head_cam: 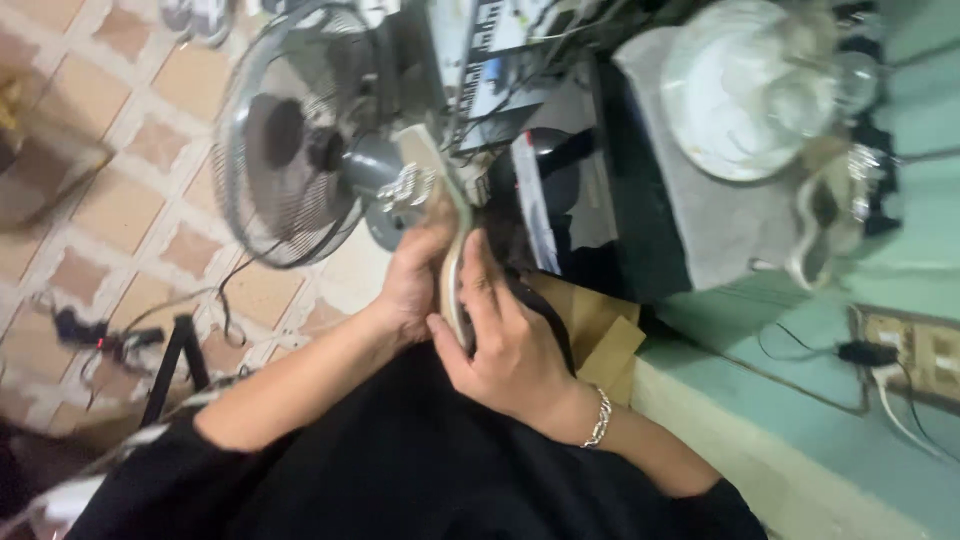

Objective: The person is repairing a sandal by heating the sole with a hair dryer and attaching an insole.

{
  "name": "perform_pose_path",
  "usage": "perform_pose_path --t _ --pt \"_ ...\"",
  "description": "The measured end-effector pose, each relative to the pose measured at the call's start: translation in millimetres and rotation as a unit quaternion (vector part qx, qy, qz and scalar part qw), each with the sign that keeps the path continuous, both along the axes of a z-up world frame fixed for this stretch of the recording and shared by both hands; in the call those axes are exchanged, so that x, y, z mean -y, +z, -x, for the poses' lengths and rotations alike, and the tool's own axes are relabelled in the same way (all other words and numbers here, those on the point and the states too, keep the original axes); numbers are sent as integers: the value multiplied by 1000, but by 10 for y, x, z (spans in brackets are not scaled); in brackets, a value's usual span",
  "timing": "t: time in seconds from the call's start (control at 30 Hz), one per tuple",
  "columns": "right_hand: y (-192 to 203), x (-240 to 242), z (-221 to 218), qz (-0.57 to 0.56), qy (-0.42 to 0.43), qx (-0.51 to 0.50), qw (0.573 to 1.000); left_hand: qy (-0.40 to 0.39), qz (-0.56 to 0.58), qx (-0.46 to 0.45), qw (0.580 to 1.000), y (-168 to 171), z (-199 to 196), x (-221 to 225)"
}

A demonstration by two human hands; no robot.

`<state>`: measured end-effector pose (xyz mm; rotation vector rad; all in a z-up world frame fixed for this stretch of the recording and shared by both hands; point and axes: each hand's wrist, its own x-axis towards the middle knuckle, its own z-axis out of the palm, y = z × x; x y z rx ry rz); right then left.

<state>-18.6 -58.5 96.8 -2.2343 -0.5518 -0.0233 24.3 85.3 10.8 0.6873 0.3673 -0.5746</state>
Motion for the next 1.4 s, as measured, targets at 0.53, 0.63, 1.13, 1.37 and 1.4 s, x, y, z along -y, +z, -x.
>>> perform_pose_path --t 0.53,0.63,1.13,1.37,1.4 --pt "-229 1804 219 -52 -112 113 986 -8 -22 -69 997 596 -169 1549" --pt "-610 2233 374 -21 -277 176 945 -89 -31 -45 995 644 -195 1777" --pt "-911 2857 -68 -40 -406 110 906 -115 -187 20 975 256 -130 2336" --pt "-963 2982 110 -230 -422 59 875 -129 -374 131 909 177 -128 2100" --pt "-937 2999 114 -231 -417 57 877 -124 -376 128 909 184 -140 2085"
